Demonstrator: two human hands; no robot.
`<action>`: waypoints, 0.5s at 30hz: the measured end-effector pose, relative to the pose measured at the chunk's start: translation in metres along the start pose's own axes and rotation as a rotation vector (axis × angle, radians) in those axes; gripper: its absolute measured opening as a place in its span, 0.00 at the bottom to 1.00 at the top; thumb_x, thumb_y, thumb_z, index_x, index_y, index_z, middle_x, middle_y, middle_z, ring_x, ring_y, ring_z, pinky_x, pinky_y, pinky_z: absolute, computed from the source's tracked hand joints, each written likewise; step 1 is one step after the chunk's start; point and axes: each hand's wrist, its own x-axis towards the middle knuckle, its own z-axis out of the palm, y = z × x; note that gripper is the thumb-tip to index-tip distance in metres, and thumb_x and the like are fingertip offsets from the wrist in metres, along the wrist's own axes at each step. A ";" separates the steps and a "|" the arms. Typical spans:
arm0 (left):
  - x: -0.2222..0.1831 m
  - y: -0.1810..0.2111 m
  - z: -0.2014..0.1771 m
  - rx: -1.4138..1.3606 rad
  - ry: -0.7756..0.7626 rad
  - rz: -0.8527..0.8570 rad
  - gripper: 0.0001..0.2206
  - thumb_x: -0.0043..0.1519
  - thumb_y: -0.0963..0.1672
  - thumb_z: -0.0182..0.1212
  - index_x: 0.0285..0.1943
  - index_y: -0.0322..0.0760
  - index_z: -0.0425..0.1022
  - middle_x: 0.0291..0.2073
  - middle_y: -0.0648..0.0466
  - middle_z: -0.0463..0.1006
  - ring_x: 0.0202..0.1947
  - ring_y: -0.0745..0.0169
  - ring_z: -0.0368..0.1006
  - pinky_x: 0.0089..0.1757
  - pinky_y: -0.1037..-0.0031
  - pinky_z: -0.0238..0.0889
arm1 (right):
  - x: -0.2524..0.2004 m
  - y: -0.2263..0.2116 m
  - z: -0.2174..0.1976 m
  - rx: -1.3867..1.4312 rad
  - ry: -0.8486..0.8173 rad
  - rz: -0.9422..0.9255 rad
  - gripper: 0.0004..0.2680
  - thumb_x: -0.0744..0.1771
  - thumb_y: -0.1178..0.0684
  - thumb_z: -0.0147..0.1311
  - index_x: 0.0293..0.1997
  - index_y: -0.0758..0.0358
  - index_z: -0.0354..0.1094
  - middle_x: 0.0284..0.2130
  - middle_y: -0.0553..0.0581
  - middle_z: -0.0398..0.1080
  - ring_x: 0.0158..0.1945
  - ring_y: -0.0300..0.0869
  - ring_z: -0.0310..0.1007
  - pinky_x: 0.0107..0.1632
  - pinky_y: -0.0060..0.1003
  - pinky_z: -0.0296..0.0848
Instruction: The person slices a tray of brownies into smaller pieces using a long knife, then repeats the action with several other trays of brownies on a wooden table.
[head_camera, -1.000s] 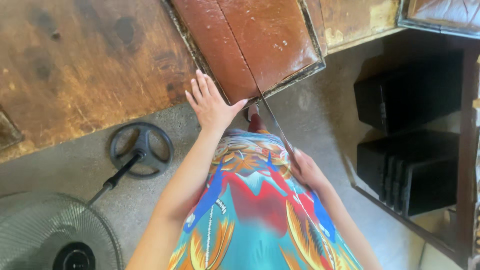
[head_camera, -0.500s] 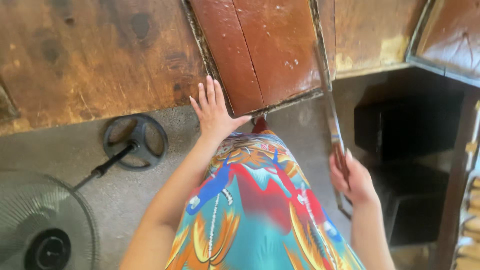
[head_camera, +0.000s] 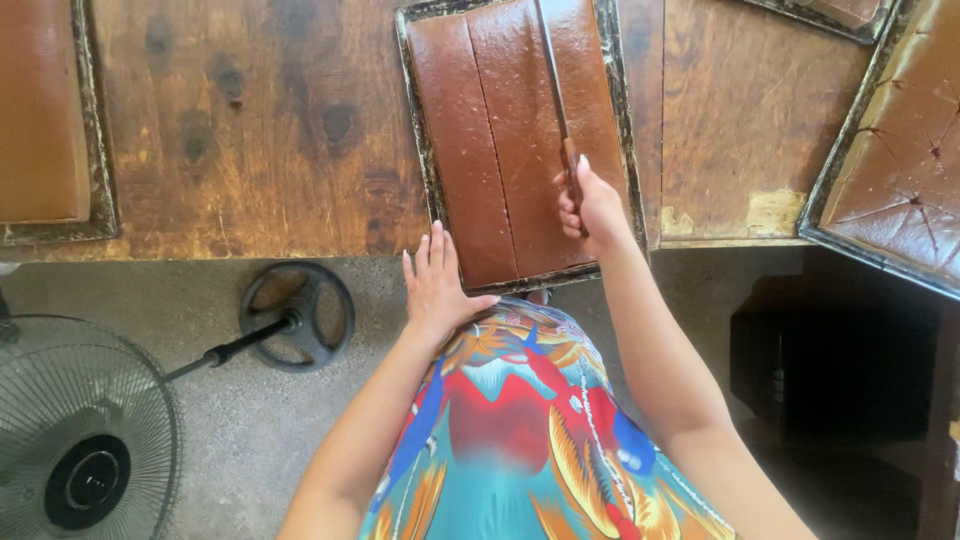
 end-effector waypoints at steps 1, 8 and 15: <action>0.001 0.002 -0.001 0.004 0.002 0.000 0.63 0.40 0.63 0.74 0.78 0.28 0.44 0.79 0.45 0.41 0.76 0.43 0.41 0.67 0.43 0.34 | 0.001 0.000 0.001 0.003 -0.003 -0.002 0.17 0.72 0.35 0.38 0.44 0.60 0.64 0.19 0.49 0.57 0.17 0.35 0.52 0.20 0.32 0.48; 0.001 0.004 0.000 0.060 -0.011 -0.006 0.63 0.40 0.64 0.72 0.78 0.28 0.43 0.78 0.45 0.41 0.76 0.42 0.41 0.68 0.43 0.34 | 0.001 0.005 0.003 -0.027 0.001 -0.003 0.17 0.72 0.36 0.38 0.45 0.60 0.64 0.20 0.49 0.57 0.18 0.34 0.52 0.21 0.31 0.50; 0.002 0.002 0.000 0.056 -0.035 -0.016 0.64 0.40 0.65 0.72 0.78 0.28 0.41 0.78 0.46 0.40 0.76 0.43 0.41 0.68 0.43 0.34 | -0.002 0.007 0.001 -0.026 0.002 0.005 0.17 0.72 0.35 0.38 0.44 0.59 0.63 0.19 0.49 0.57 0.17 0.34 0.51 0.21 0.31 0.50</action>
